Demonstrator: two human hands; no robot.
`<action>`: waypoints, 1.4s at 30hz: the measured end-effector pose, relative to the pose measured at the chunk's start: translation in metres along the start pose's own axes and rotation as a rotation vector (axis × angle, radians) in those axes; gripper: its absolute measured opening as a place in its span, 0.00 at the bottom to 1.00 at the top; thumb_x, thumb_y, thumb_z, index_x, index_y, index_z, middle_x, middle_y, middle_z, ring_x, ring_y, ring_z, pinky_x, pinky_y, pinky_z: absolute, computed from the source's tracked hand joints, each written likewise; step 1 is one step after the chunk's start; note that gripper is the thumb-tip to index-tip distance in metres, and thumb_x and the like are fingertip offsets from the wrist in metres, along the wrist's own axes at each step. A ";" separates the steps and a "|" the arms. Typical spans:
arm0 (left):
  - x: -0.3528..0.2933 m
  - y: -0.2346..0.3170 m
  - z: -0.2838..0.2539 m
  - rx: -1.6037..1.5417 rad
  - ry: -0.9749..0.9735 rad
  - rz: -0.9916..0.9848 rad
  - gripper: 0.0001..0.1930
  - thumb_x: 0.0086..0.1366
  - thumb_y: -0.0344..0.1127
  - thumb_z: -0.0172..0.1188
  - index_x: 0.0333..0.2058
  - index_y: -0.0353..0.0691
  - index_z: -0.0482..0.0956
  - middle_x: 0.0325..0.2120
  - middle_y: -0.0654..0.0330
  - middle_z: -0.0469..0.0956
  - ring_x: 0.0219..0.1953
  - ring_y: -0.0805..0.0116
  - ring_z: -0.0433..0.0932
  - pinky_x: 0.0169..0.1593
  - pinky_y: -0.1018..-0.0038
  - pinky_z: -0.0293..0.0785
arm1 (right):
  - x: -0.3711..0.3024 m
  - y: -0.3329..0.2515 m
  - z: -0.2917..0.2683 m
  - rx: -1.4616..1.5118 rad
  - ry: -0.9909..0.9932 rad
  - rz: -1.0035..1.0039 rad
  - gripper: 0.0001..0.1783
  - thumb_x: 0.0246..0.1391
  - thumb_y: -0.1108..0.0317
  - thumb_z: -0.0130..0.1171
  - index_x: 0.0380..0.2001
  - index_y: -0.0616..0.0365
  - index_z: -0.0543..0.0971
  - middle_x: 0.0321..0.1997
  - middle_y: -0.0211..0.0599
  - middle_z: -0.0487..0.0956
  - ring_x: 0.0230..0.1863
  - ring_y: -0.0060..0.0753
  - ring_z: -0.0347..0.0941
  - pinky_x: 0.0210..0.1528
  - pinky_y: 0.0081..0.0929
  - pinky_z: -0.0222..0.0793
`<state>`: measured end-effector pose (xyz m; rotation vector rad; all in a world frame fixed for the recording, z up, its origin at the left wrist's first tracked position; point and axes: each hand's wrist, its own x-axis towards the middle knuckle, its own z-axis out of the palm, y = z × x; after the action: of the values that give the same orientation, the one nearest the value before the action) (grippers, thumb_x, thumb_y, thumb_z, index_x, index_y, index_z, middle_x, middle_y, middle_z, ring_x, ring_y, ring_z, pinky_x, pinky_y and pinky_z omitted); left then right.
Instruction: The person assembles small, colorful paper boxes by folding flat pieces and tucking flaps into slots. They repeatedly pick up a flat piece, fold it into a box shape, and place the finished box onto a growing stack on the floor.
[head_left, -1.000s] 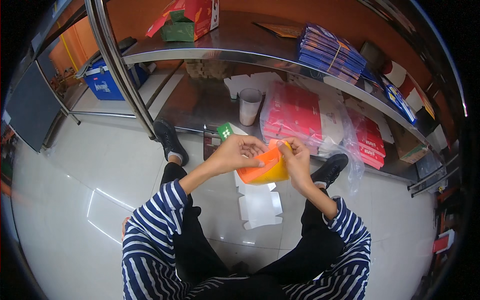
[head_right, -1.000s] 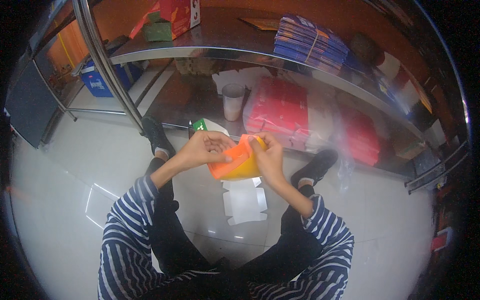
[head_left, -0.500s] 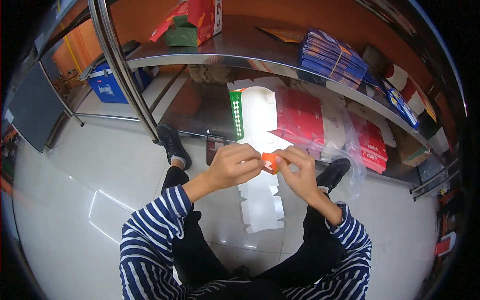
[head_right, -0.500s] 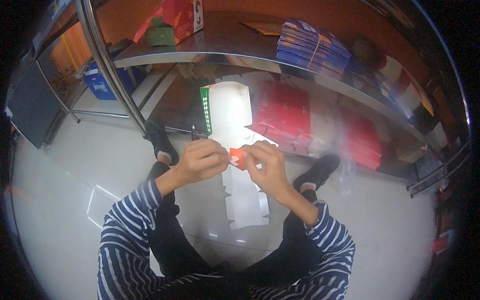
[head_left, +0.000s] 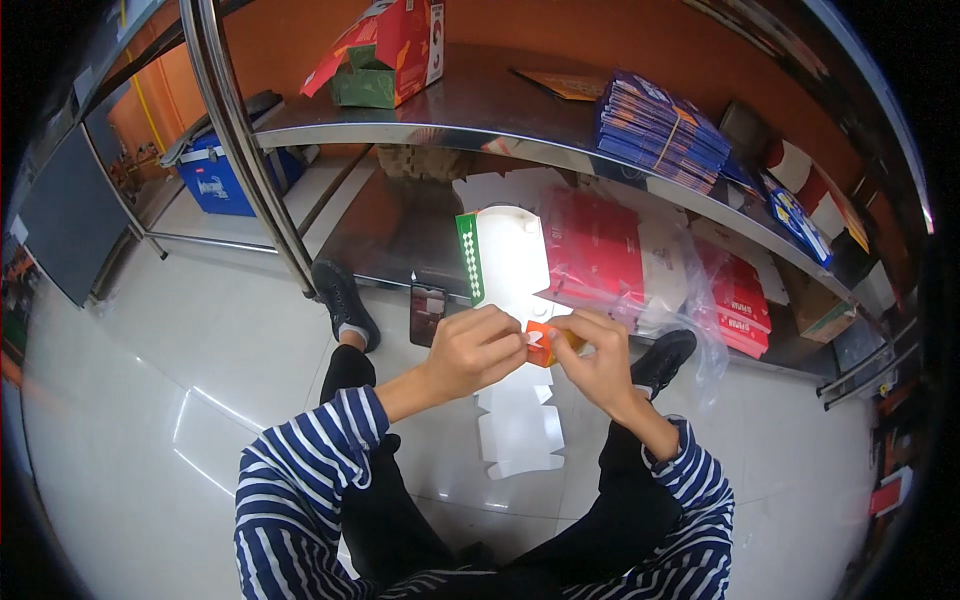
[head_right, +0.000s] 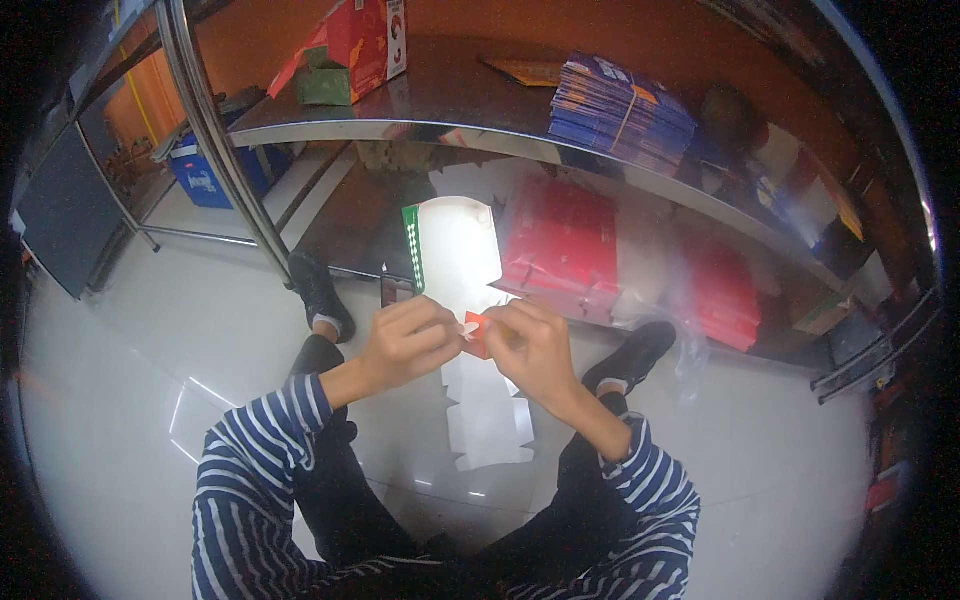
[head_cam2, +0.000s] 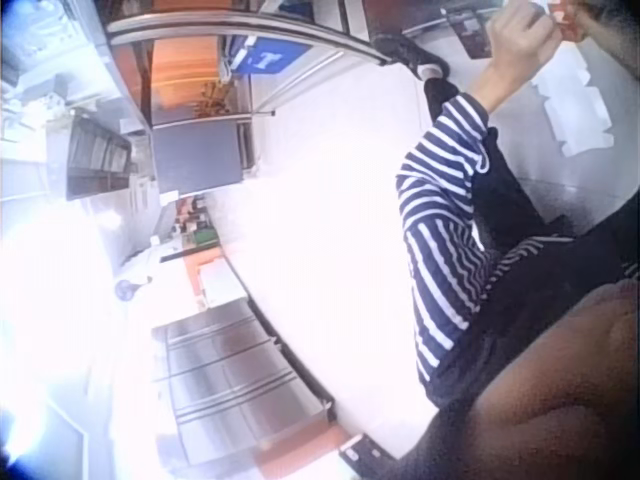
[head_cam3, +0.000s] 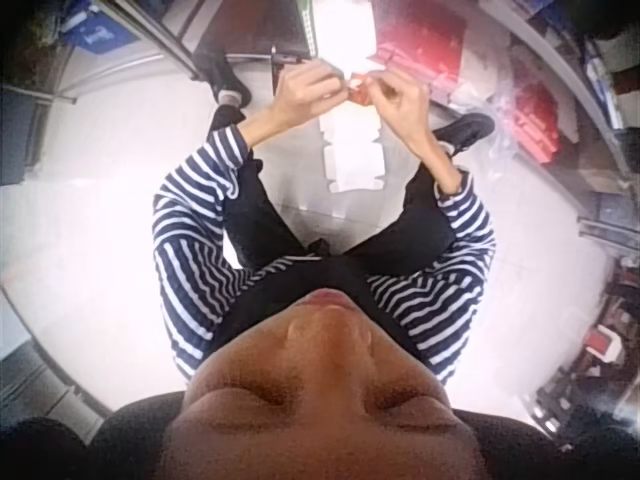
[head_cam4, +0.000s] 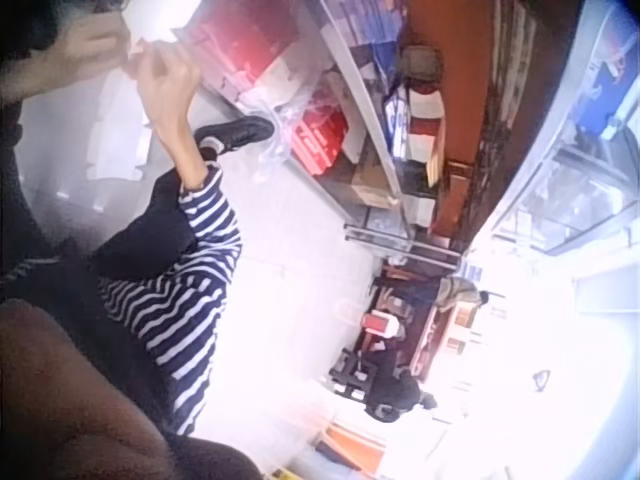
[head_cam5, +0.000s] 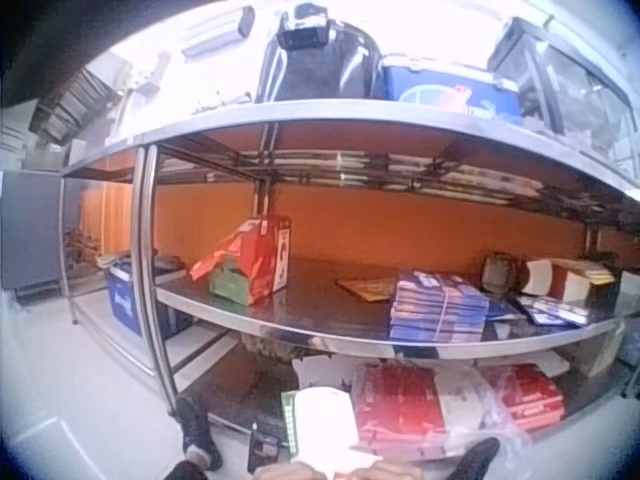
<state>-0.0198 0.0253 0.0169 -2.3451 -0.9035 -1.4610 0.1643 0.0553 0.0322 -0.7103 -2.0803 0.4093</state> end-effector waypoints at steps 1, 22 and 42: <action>-0.001 0.000 0.000 -0.004 -0.011 0.001 0.08 0.43 0.27 0.62 0.17 0.38 0.70 0.20 0.62 0.71 0.21 0.68 0.71 0.22 0.76 0.67 | 0.000 0.001 0.000 0.001 -0.006 -0.005 0.05 0.44 0.75 0.56 0.26 0.66 0.78 0.19 0.40 0.73 0.20 0.31 0.69 0.24 0.22 0.62; 0.004 -0.013 -0.006 -0.266 -0.095 -0.409 0.30 0.46 0.31 0.67 0.49 0.41 0.66 0.30 0.60 0.75 0.30 0.69 0.72 0.30 0.76 0.70 | -0.009 0.014 0.004 0.348 -0.090 0.331 0.08 0.41 0.71 0.62 0.27 0.62 0.77 0.23 0.35 0.71 0.26 0.30 0.66 0.35 0.22 0.58; -0.019 -0.032 0.014 -0.761 0.046 -0.975 0.26 0.41 0.35 0.73 0.40 0.34 0.73 0.32 0.59 0.77 0.32 0.74 0.76 0.36 0.78 0.73 | 0.003 0.002 0.008 0.531 0.273 0.382 0.18 0.52 0.61 0.56 0.42 0.61 0.71 0.41 0.34 0.73 0.45 0.24 0.66 0.52 0.25 0.59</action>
<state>-0.0351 0.0500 -0.0097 -2.3763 -1.9137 -2.5729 0.1571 0.0587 0.0281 -0.7822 -1.4812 0.9768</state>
